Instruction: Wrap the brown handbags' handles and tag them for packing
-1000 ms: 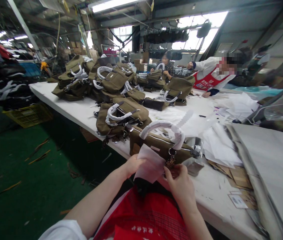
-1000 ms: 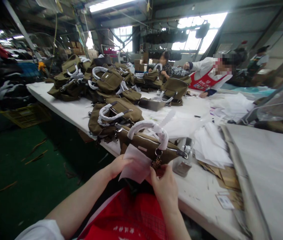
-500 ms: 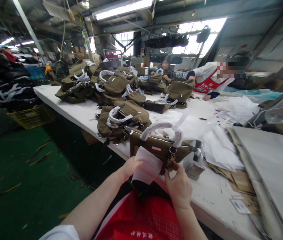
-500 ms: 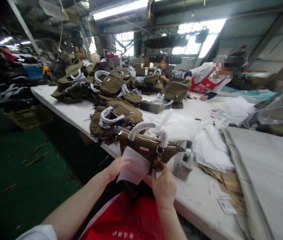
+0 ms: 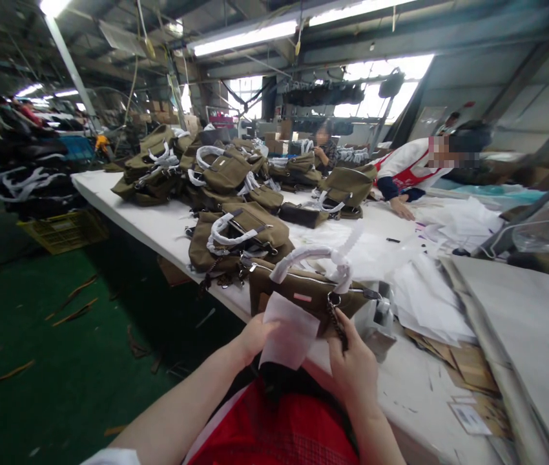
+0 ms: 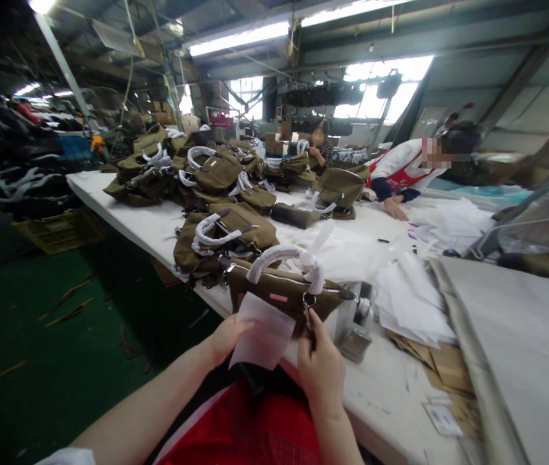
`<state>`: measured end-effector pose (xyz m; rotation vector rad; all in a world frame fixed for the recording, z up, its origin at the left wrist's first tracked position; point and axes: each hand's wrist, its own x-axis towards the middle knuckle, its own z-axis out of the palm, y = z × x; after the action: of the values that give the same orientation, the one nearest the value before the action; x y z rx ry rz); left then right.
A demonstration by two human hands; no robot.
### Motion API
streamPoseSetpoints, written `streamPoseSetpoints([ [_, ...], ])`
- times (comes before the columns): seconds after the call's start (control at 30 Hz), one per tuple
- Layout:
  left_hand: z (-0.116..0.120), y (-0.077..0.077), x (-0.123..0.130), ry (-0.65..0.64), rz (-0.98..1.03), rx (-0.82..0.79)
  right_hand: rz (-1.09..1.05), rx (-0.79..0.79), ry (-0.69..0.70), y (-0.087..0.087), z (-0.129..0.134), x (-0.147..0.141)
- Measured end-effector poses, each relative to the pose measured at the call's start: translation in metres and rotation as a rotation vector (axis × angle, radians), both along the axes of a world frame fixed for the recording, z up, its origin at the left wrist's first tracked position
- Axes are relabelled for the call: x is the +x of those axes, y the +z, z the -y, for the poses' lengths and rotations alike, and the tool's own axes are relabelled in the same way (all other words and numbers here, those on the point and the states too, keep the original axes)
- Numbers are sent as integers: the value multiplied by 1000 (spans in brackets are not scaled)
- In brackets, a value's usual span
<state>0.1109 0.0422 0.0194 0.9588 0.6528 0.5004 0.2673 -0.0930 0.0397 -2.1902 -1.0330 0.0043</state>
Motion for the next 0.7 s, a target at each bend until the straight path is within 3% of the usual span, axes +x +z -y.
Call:
streamPoseSetpoints([
  [0.13, 15, 15, 26, -64, 106, -107, -65, 46, 86, 28, 16, -14],
  [0.23, 24, 24, 50, -132, 168, -220, -48, 25, 137, 36, 24, -25],
  [0.4, 35, 34, 76, -121, 272, -360, -67, -37, 138, 18, 28, -31],
  [0.53, 41, 36, 80, -53, 263, -356, -83, -41, 159, 3, 28, -34],
  [0.7, 43, 36, 77, -15, 210, -256, -156, -44, 175, 13, 32, -28],
])
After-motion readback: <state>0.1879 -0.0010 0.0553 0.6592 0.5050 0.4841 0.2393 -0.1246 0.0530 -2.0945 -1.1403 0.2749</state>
